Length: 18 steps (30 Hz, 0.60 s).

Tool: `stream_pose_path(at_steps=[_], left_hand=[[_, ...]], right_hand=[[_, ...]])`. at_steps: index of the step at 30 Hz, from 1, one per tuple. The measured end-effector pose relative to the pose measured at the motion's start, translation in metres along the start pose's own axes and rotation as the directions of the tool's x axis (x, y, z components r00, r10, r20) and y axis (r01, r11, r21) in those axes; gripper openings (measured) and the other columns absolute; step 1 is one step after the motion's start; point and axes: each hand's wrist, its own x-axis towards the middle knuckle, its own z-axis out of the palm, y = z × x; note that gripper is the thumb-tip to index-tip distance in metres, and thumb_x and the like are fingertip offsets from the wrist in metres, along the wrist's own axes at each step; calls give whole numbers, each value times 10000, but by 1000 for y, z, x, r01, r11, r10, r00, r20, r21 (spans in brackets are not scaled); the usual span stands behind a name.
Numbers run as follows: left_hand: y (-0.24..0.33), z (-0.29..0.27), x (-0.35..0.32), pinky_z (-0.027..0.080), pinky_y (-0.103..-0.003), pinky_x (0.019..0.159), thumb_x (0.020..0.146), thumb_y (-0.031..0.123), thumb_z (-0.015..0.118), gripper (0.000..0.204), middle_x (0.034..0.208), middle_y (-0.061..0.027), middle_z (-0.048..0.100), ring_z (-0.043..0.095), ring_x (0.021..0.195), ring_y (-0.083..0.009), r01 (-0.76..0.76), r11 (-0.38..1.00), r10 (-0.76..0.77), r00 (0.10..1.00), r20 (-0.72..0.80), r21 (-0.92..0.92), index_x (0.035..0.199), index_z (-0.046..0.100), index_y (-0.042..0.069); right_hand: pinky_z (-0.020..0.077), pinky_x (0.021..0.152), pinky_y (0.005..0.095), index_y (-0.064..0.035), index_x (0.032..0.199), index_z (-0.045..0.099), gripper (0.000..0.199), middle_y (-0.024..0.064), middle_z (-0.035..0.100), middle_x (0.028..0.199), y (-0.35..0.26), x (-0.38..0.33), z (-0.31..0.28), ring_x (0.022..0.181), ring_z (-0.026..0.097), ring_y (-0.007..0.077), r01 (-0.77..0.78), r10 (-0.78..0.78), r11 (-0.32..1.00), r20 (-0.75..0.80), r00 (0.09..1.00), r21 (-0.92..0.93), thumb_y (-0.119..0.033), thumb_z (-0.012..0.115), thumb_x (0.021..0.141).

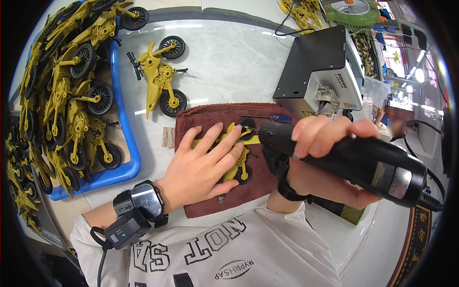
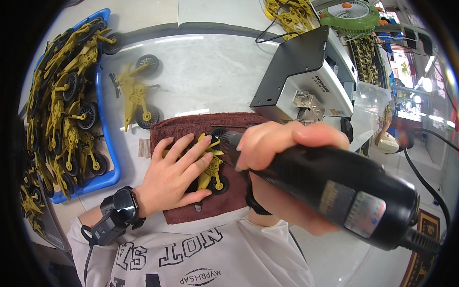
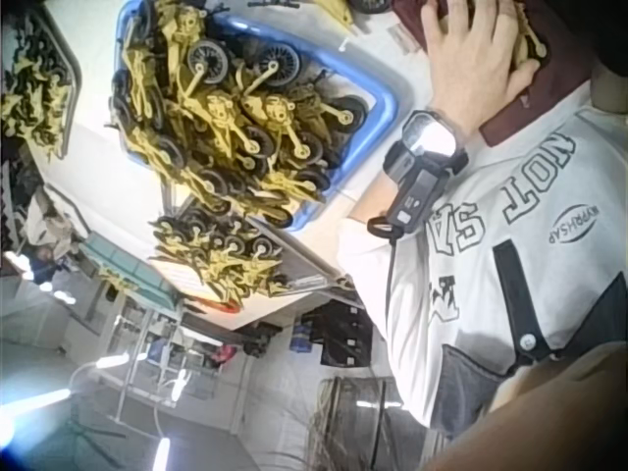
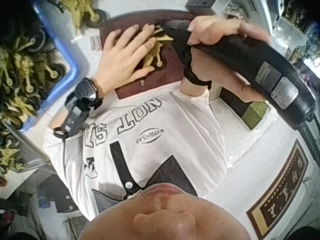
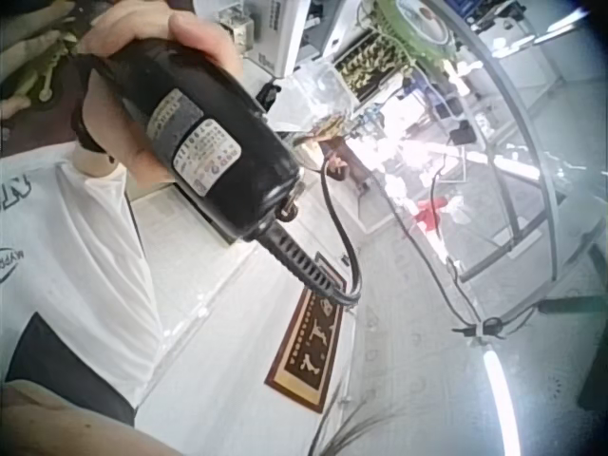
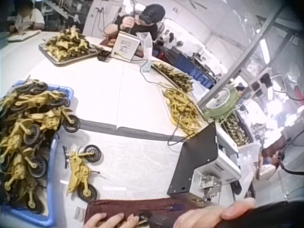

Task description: Assembling plastic toy motorcycles using a heat gun and a screwdriver at a workstation.

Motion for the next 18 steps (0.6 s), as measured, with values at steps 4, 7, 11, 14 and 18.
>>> stream_pose_path(at_steps=[4,7,11,14,18], left_hand=[[-1,1,0,309,-477,968,727,450,660,592,1382,-117,416,421,1200,-318,-3,1000,3,1000,-4,-3,1155,547,56],[0,1,0,308,-478,968,724,447,663,597,1382,-118,416,422,1199,-319,-1,1000,1,1000,-7,1,1159,542,57],[0,2,0,306,-479,969,721,445,665,602,1382,-119,416,421,1201,-319,-1,1000,1,1000,-5,6,1165,538,58],[0,1,0,304,-479,970,720,445,666,605,1383,-118,415,420,1203,-318,2,1000,-2,1000,-1,6,1168,536,59],[0,0,0,303,-480,970,718,444,668,604,1384,-118,415,419,1204,-319,3,1000,-3,1000,-2,-1,1166,539,59]], right_hand=[[410,543,370,-23,1193,434,799,99,490,656,-16,1,5,485,468,205,-7,7,1000,-30,1000,12,-706,388,781],[410,541,365,-14,1222,404,801,88,481,663,-20,0,5,482,458,194,-20,20,1000,-62,998,-3,-689,391,794],[416,551,390,3,1285,327,864,132,508,692,-18,-4,3,508,482,231,-12,16,999,-99,995,46,-706,391,795],[423,545,408,22,1325,274,934,181,538,714,-11,-5,0,522,502,264,21,-12,995,-93,996,102,-733,386,788],[432,507,384,42,1312,274,973,182,547,701,-1,-5,-1,511,515,256,6,6,994,-118,993,106,-759,384,771]])
